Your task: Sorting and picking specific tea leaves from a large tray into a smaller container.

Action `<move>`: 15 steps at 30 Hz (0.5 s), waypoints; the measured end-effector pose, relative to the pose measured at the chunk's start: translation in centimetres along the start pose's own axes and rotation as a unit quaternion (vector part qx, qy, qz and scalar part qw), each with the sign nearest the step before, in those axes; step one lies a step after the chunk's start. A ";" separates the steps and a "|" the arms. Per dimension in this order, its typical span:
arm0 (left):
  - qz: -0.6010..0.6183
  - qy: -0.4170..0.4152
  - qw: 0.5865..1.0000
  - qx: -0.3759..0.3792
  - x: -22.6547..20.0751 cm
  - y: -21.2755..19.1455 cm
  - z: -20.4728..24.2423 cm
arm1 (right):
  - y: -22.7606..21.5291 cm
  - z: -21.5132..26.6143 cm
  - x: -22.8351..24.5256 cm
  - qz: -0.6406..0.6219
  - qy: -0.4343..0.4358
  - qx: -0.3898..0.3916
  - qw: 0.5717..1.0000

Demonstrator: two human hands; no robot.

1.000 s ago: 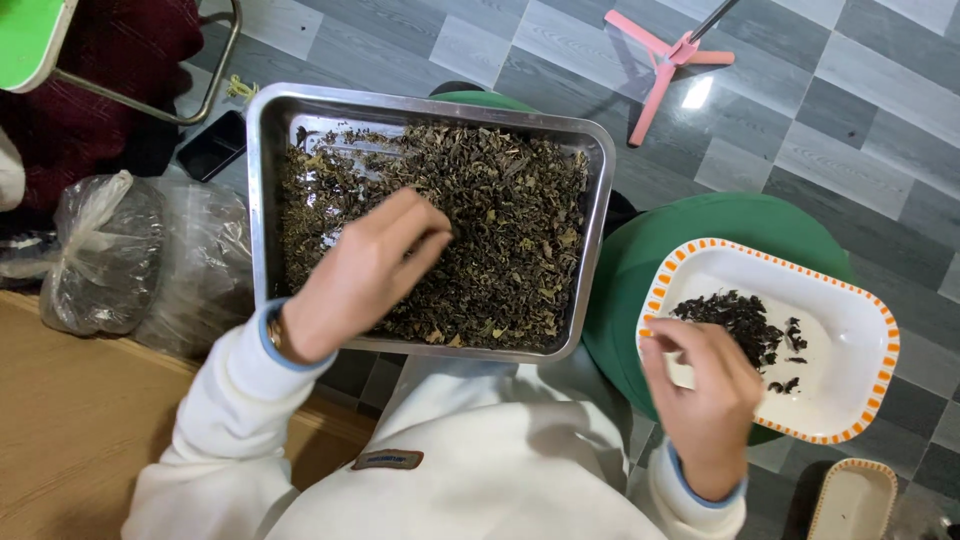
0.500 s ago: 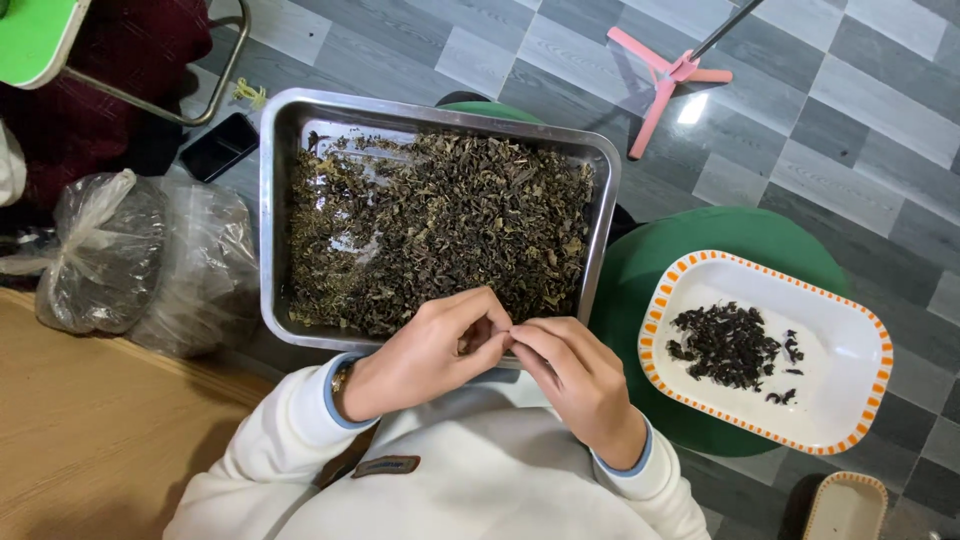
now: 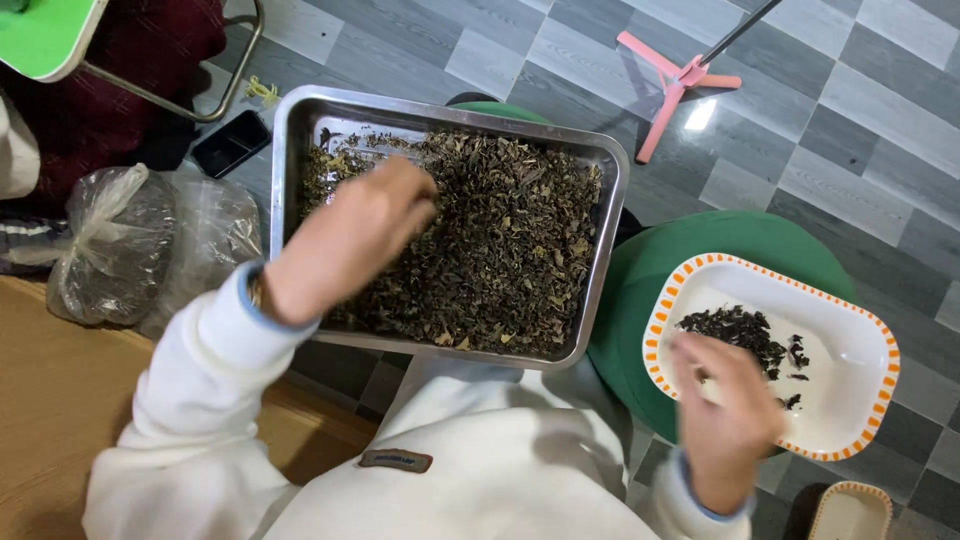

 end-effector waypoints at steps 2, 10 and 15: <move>-0.023 -0.001 1.000 -0.006 0.6 -0.1 -0.9 | -1.8 1.1 -2.3 0.044 0.016 0.004 0.999; -0.053 0.001 0.999 -0.001 1.6 1.8 -2.7 | -4.9 1.3 -3.7 0.084 0.075 -0.028 0.993; -0.056 -0.020 0.998 0.022 2.4 3.1 -3.0 | -3.6 0.8 -2.8 0.077 0.070 0.005 0.995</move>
Point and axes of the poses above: each hand's wrist, its own z-axis away from the middle knuckle, its own y-axis out of the palm, x = y × z, the point moved 5 cm from there along -z, towards the middle knuckle, and after that the axes turned 2 degrees about -y, right-handed, at the moved point
